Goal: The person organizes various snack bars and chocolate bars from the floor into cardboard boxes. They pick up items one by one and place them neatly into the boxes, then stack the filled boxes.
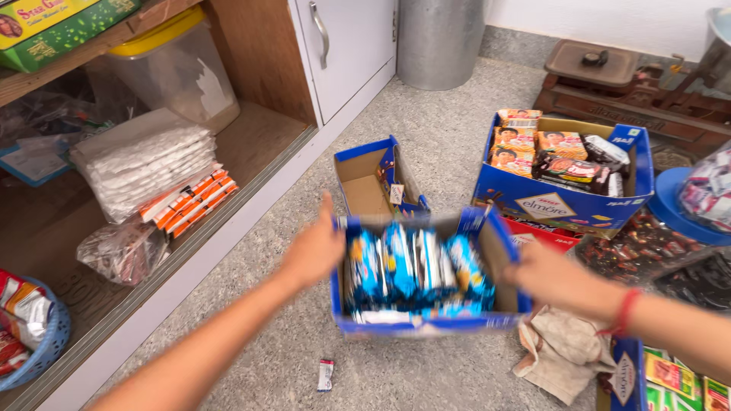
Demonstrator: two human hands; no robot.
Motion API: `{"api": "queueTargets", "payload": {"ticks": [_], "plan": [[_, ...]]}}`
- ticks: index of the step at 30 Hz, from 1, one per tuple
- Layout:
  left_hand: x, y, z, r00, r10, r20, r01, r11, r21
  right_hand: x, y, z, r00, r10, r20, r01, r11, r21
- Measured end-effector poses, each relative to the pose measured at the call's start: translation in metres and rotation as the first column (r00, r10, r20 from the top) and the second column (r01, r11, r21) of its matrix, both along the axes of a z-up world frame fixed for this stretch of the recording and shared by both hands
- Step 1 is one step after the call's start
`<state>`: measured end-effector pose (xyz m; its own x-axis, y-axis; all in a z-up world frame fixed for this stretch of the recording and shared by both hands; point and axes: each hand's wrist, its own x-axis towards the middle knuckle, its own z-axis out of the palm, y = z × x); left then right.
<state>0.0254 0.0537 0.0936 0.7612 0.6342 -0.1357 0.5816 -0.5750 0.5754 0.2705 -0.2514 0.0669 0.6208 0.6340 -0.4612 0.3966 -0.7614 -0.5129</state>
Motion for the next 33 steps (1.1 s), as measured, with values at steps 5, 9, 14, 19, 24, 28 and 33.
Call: {"api": "queueTargets", "payload": {"ticks": [5,9,14,19,24,28,33], "plan": [[0.027,0.009,0.105,0.905,-0.010,0.426,0.273,0.782,-0.561,0.066,-0.014,0.099,0.901,0.101,0.421,-0.159,0.982,0.104],[0.085,-0.022,0.143,0.858,-0.026,0.512,0.401,0.658,-0.638,0.122,-0.015,0.165,0.958,-0.216,0.189,0.150,0.938,0.312],[0.178,-0.065,0.143,0.814,-0.013,0.581,0.396,0.744,-0.539,0.167,-0.032,0.204,0.833,-0.552,0.043,0.487,0.768,0.416],[0.236,-0.100,0.103,0.632,0.071,0.772,0.492,0.733,-0.470,0.196,-0.045,0.189,0.802,-0.578,0.148,0.453,0.752,0.479],[0.247,-0.112,0.063,0.758,0.092,0.645,0.431,0.672,-0.602,0.214,-0.052,0.156,0.578,-0.147,0.803,0.234,0.972,0.009],[0.247,-0.112,0.049,0.683,0.059,0.728,0.480,0.715,-0.509,0.223,-0.054,0.146,0.593,-0.124,0.795,0.283,0.957,-0.062],[0.244,-0.110,0.047,0.755,0.089,0.649,0.357,0.775,-0.522,0.205,-0.047,0.148,0.500,-0.007,0.866,0.209,0.971,-0.112]]}}
